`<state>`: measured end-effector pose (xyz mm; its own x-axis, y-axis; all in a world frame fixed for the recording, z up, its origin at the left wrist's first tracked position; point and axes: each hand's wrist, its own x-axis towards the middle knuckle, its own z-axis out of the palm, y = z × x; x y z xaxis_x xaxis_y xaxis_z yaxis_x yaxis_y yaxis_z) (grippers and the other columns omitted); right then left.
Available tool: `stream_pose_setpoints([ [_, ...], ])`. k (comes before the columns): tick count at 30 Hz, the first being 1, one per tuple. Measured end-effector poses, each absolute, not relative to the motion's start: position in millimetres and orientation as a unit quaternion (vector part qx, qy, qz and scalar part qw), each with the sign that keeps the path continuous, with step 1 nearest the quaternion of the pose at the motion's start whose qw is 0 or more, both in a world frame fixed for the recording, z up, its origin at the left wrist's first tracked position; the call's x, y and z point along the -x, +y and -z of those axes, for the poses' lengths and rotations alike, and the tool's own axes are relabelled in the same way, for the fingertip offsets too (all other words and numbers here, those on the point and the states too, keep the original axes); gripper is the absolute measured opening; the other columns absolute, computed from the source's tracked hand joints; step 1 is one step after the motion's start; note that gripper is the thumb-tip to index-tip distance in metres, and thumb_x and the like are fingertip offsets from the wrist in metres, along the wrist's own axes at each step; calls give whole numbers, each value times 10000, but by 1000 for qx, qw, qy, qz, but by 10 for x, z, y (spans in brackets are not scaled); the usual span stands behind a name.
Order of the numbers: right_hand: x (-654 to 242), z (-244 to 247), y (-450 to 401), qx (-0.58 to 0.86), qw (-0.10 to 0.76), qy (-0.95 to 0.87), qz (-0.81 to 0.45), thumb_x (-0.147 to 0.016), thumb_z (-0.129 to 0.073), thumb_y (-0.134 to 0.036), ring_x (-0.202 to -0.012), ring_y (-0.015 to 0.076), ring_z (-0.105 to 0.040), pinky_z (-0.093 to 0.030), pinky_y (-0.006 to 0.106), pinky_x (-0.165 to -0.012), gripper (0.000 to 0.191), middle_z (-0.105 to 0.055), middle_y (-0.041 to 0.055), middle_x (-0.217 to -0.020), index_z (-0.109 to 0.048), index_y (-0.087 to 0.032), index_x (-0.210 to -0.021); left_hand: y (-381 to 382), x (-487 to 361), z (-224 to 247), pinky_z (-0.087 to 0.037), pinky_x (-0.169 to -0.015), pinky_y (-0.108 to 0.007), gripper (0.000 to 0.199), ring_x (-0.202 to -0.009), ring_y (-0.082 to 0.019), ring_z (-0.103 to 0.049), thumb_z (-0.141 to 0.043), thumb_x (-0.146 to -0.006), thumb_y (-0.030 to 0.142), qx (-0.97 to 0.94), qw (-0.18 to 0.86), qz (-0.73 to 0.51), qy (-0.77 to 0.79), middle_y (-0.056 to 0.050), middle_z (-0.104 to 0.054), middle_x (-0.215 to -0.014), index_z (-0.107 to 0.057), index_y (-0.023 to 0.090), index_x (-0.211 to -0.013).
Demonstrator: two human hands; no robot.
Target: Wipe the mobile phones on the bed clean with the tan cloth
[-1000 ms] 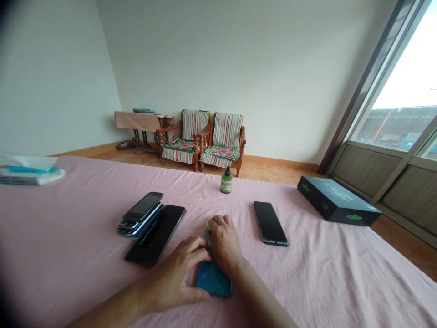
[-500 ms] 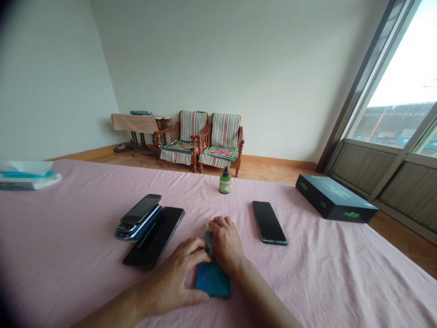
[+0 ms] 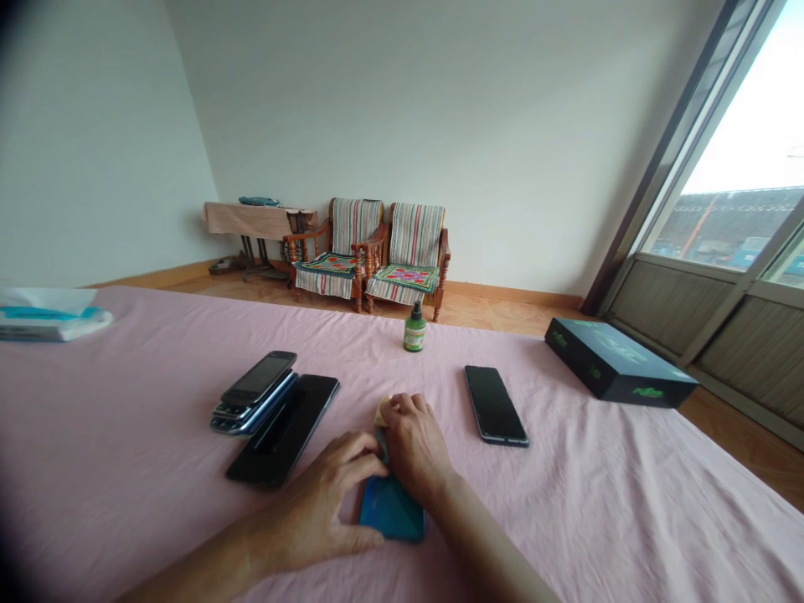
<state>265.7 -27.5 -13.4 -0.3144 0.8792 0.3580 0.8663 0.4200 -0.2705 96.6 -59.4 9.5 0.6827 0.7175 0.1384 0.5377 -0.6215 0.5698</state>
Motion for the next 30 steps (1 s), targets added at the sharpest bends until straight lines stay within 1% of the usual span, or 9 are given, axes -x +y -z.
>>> stream_pose_setpoints([
  [3,-2648,112,-286,539,225,-812,-15,-835,-462,-85,-957,206,-489,-390,311,-843,290,-606,85,-1065,-629,-190,-1048,-596,-960,-73,-385,-981,-415,515,-1089,-270,-479,-833,-604,334,-882,252,-186,353,-46,-526,-1153,-614,247,-1061],
  [10,-2731,31,-411,546,211,-810,-38,-781,-472,-43,-882,172,-508,-393,266,-802,207,-600,58,-909,-625,-177,-740,-588,-964,-45,-422,-922,-389,531,-1032,-252,-506,-856,-567,319,-871,262,-201,363,-31,-546,-1097,-594,236,-1021],
  [12,-2722,30,-411,548,209,-809,-39,-790,-467,-44,-871,169,-508,-393,261,-798,208,-595,59,-886,-618,-171,-724,-590,-969,-49,-425,-914,-385,511,-1020,-249,-510,-852,-574,327,-872,260,-198,364,-28,-549,-1083,-598,232,-1007],
  [17,-2651,39,-398,521,214,-826,-31,-809,-477,-69,-905,177,-502,-388,273,-821,197,-597,69,-947,-640,-176,-842,-594,-968,-52,-377,-985,-389,532,-1107,-261,-477,-858,-566,304,-873,260,-204,358,-22,-534,-1157,-598,237,-1026],
  [22,-2717,60,-374,584,206,-785,-21,-796,-465,-60,-852,174,-513,-386,258,-776,218,-588,65,-837,-623,-167,-692,-599,-963,-68,-420,-919,-387,510,-1027,-255,-505,-843,-591,358,-874,261,-186,365,-34,-542,-1092,-602,232,-1022],
  [24,-2758,101,-338,600,208,-773,-5,-802,-443,-46,-876,186,-511,-384,267,-782,239,-598,77,-873,-651,-163,-787,-601,-965,-75,-427,-903,-386,510,-1006,-252,-509,-843,-590,370,-875,258,-182,367,-35,-540,-1079,-603,231,-1018],
  [27,-2790,157,-284,597,210,-774,16,-819,-425,-43,-943,208,-494,-378,286,-812,322,-610,95,-990,-640,-158,-1029,-601,-968,-74,-423,-908,-389,531,-1010,-252,-506,-854,-574,349,-874,255,-178,373,-34,-534,-1091,-603,234,-1027],
  [29,-2797,159,-277,595,208,-776,15,-824,-425,-50,-951,210,-493,-376,291,-818,336,-611,97,-1018,-626,-159,-1071,-600,-965,-69,-421,-911,-388,541,-1014,-252,-505,-857,-570,342,-874,255,-178,373,-32,-531,-1099,-602,234,-1034],
  [30,-2798,147,-288,593,205,-778,10,-824,-425,-52,-937,206,-497,-377,289,-813,316,-613,95,-1006,-638,-161,-1032,-599,-964,-66,-420,-911,-387,538,-1014,-250,-506,-854,-574,343,-875,256,-178,371,-31,-530,-1098,-600,235,-1036],
])
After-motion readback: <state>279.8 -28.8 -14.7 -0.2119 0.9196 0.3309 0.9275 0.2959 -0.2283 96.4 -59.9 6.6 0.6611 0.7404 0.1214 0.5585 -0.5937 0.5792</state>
